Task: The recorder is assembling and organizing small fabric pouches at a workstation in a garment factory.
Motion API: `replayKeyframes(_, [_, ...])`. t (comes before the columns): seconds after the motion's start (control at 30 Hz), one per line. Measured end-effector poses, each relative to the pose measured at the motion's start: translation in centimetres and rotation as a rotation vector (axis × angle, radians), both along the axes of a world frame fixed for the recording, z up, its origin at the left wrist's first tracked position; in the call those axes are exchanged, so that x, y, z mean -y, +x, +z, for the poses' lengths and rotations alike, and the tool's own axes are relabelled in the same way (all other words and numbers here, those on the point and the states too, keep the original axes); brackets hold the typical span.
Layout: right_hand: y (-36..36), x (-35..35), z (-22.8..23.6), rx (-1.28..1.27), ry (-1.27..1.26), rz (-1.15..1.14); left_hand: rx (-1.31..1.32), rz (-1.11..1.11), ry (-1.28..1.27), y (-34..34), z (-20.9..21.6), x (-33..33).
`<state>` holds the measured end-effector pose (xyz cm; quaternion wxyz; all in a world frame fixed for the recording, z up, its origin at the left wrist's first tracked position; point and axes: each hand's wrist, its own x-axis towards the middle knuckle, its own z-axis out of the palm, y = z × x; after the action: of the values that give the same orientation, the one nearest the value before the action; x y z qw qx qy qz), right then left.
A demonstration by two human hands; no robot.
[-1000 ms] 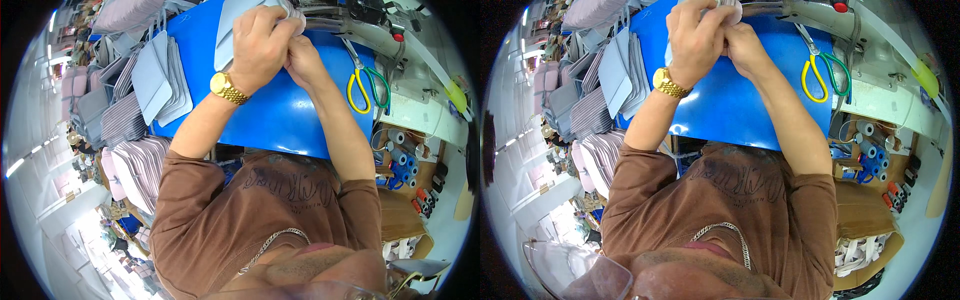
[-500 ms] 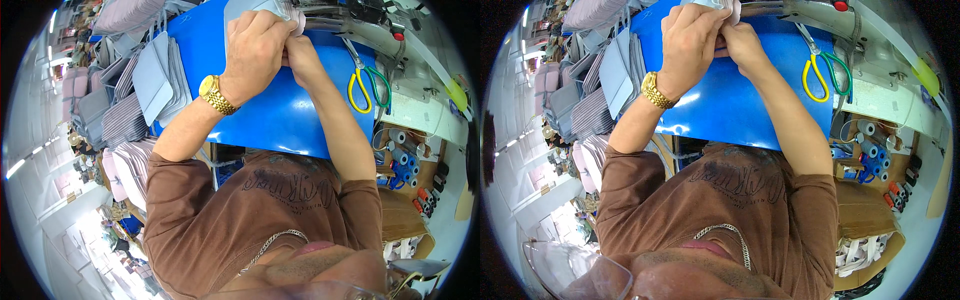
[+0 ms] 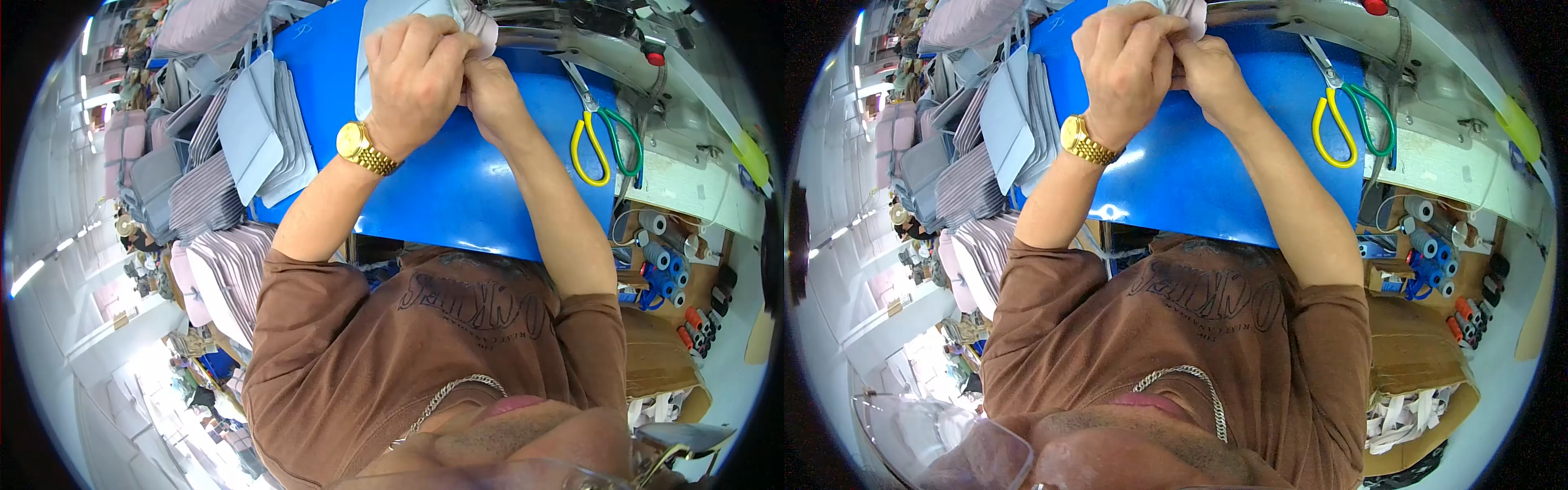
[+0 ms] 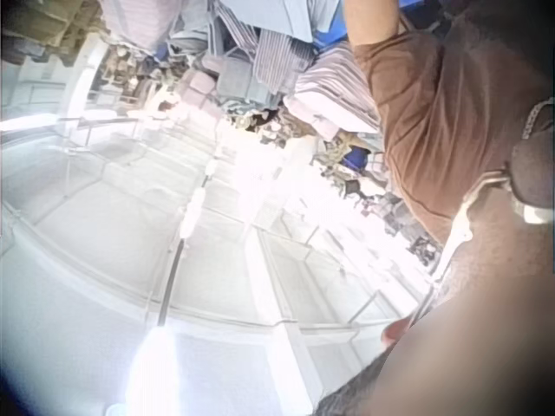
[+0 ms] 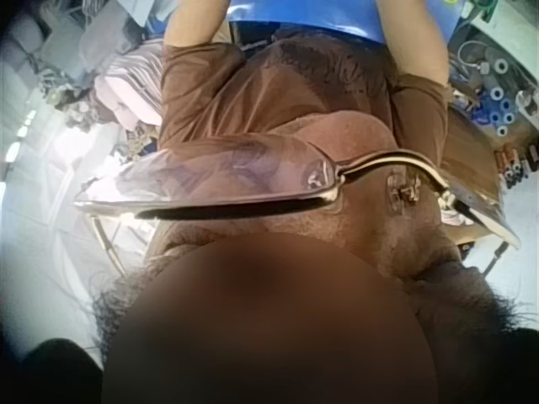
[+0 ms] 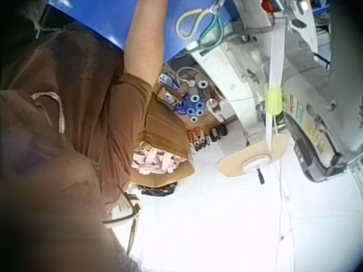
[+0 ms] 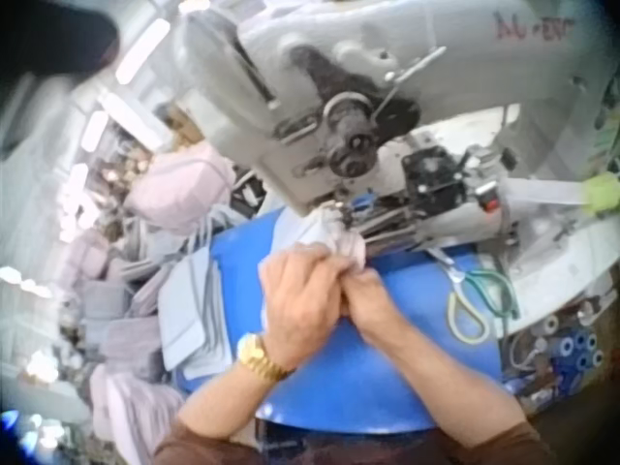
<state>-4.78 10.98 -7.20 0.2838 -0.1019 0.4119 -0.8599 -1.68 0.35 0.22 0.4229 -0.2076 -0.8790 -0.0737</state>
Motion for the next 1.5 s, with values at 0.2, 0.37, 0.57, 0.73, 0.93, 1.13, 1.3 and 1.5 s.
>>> replayKeyframes(0.2, [0.2, -0.2, 1.2, 0.061, -0.027, 0.019, 0.056, 0.088, -0.252, -1.5, 1.3, 1.3])
replayKeyframes(0.37, [0.1, -1.0, 1.1, 0.034, 0.035, 0.024, 0.005, 0.058, -0.442, 0.5, 3.9, 1.0])
replayKeyframes(0.57, [-0.3, -0.9, 0.5, 0.044, 0.033, 0.046, 0.08, -0.012, -0.322, 0.8, 2.1, 1.2])
replayKeyframes(0.73, [0.0, -0.7, 2.0, 0.063, 0.131, 0.002, 0.225, -0.074, -0.045, 0.4, 1.0, 0.3])
replayKeyframes(0.93, [-0.1, -0.6, 0.4, -0.006, 0.07, 0.001, 0.159, -0.046, 0.034, 0.4, -0.2, -0.5])
replayKeyframes(1.13, [-0.8, 0.3, -0.6, -0.027, 0.043, -0.135, 0.105, 0.013, 0.144, -0.7, -0.1, -1.8])
replayKeyframes(1.3, [-0.6, 0.0, 0.3, -0.012, 0.094, -0.164, 0.188, 0.042, 0.164, -0.6, 2.7, -3.5])
replayKeyframes(1.5, [-0.6, -1.4, 1.1, -0.083, 0.058, -0.171, 0.253, -0.012, 0.228, -0.8, 3.6, -3.9])
